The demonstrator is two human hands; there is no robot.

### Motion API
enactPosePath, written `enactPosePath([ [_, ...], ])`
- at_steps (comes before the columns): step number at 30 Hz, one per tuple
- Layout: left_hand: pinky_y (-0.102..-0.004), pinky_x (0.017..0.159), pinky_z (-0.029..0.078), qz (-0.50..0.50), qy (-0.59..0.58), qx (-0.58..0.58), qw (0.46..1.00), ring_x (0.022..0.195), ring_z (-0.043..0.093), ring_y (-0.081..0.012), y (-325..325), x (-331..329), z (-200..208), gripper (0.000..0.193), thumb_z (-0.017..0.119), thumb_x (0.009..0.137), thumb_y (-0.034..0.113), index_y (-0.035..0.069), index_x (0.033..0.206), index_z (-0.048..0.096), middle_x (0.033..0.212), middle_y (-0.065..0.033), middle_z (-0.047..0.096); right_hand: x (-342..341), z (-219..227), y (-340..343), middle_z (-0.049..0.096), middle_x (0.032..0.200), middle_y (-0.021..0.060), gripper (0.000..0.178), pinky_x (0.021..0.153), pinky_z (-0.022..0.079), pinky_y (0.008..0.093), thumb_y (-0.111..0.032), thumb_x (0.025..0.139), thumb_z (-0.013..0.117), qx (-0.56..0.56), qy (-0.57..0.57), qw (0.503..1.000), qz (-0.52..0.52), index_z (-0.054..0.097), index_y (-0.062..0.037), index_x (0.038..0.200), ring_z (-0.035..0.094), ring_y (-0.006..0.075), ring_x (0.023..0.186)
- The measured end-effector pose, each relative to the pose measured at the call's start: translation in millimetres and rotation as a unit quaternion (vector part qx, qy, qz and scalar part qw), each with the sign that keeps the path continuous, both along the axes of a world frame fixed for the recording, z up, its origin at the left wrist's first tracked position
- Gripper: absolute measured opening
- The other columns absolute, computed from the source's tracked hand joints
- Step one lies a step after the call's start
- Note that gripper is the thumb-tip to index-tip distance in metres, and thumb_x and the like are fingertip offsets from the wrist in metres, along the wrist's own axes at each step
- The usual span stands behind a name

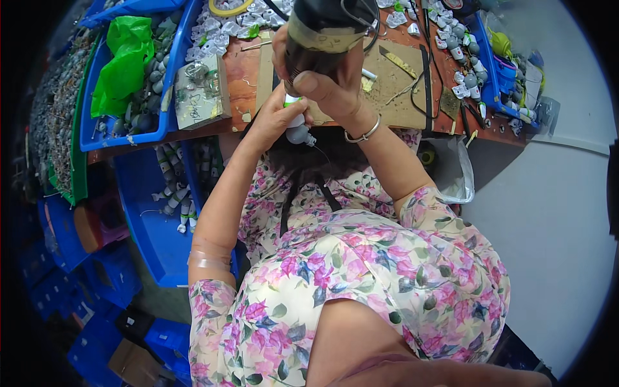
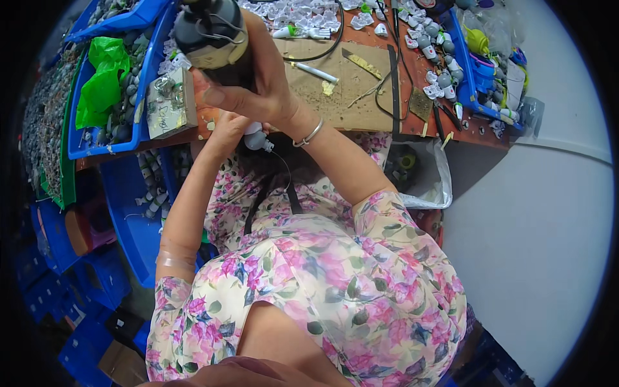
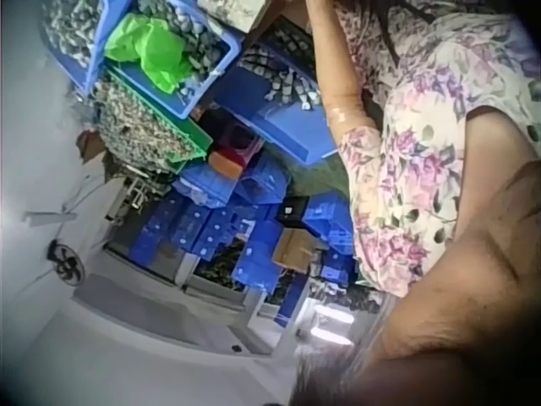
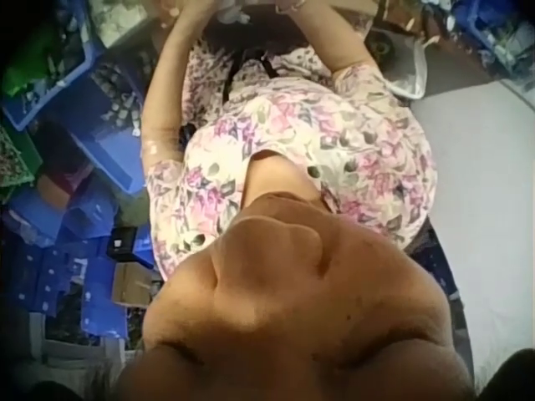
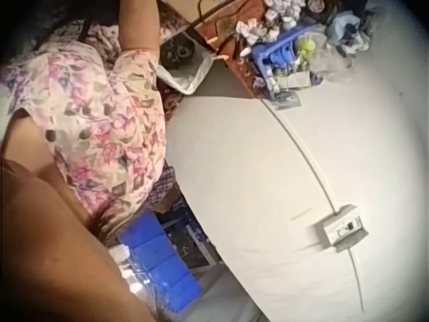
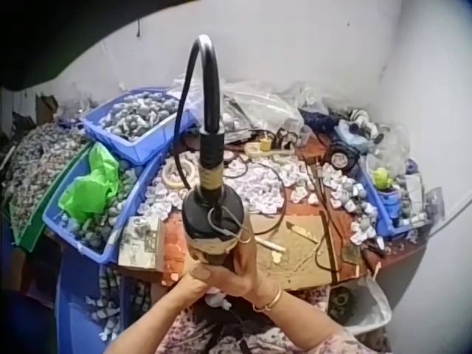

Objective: Assemble small plastic toy components using glue and an electric screwdriver.

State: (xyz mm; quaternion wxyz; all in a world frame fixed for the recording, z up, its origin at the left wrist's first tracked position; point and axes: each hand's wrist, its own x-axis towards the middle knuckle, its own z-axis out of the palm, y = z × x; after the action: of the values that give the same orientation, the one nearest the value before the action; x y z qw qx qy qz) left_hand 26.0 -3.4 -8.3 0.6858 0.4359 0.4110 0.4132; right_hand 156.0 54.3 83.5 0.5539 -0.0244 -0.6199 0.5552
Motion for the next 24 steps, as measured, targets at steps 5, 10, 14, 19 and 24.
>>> enactPosePath([
  [5,-0.0280,0.067,0.053,-0.011,-0.001,-0.001,1.000,0.072,0.063,-0.0120,0,-1,2,0.029,0.057,0.094,0.017,0.006,0.118,0.043,0.088,-0.0028,0.056,0,2,-2,0.055,0.080,0.0101,0.055,0.057,0.045,0.0269,-0.035,0.079,0.076,-0.024,0.025,0.999,-0.003,0.048,0.0031,0.109,0.054,0.0145,0.066],
  [10,-0.0285,0.072,0.052,0.008,0.016,0.008,1.000,0.078,0.063,-0.0123,-2,4,3,0.042,0.059,0.093,0.019,0.005,0.127,0.040,0.091,-0.0028,0.056,12,21,6,0.056,0.094,0.0099,0.057,0.064,0.048,0.0281,-0.028,0.086,0.071,-0.030,0.010,0.998,-0.048,0.041,-0.0030,0.127,0.057,0.0157,0.077],
  [14,-0.0308,0.081,0.051,0.021,-0.047,0.036,0.998,0.086,0.063,-0.0159,-11,-1,1,0.050,0.061,0.092,0.019,-0.001,0.131,0.036,0.095,-0.0056,0.055,38,94,-6,0.052,0.089,0.0031,0.045,0.068,0.042,0.0222,-0.043,0.101,0.044,-0.104,-0.048,0.980,-0.163,0.044,-0.0040,0.123,0.049,0.0080,0.077],
  [19,-0.0319,0.087,0.049,0.034,-0.068,0.019,0.997,0.093,0.062,-0.0171,-26,1,28,0.059,0.066,0.088,0.017,0.001,0.135,0.035,0.102,-0.0064,0.057,94,36,64,0.060,0.110,0.0205,0.045,0.080,0.046,0.0395,-0.039,0.097,0.052,0.053,-0.463,0.818,-0.337,0.050,-0.0039,0.125,0.059,0.0350,0.100],
  [24,-0.0309,0.088,0.047,0.043,0.098,0.133,0.985,0.097,0.058,-0.0148,-26,1,29,0.065,0.075,0.082,0.018,0.003,0.134,0.039,0.107,-0.0055,0.057,133,-44,76,0.060,0.111,0.0211,0.047,0.079,0.049,0.0443,-0.031,0.090,0.062,0.198,-0.578,0.673,-0.417,0.048,-0.0065,0.128,0.060,0.0386,0.097],
])
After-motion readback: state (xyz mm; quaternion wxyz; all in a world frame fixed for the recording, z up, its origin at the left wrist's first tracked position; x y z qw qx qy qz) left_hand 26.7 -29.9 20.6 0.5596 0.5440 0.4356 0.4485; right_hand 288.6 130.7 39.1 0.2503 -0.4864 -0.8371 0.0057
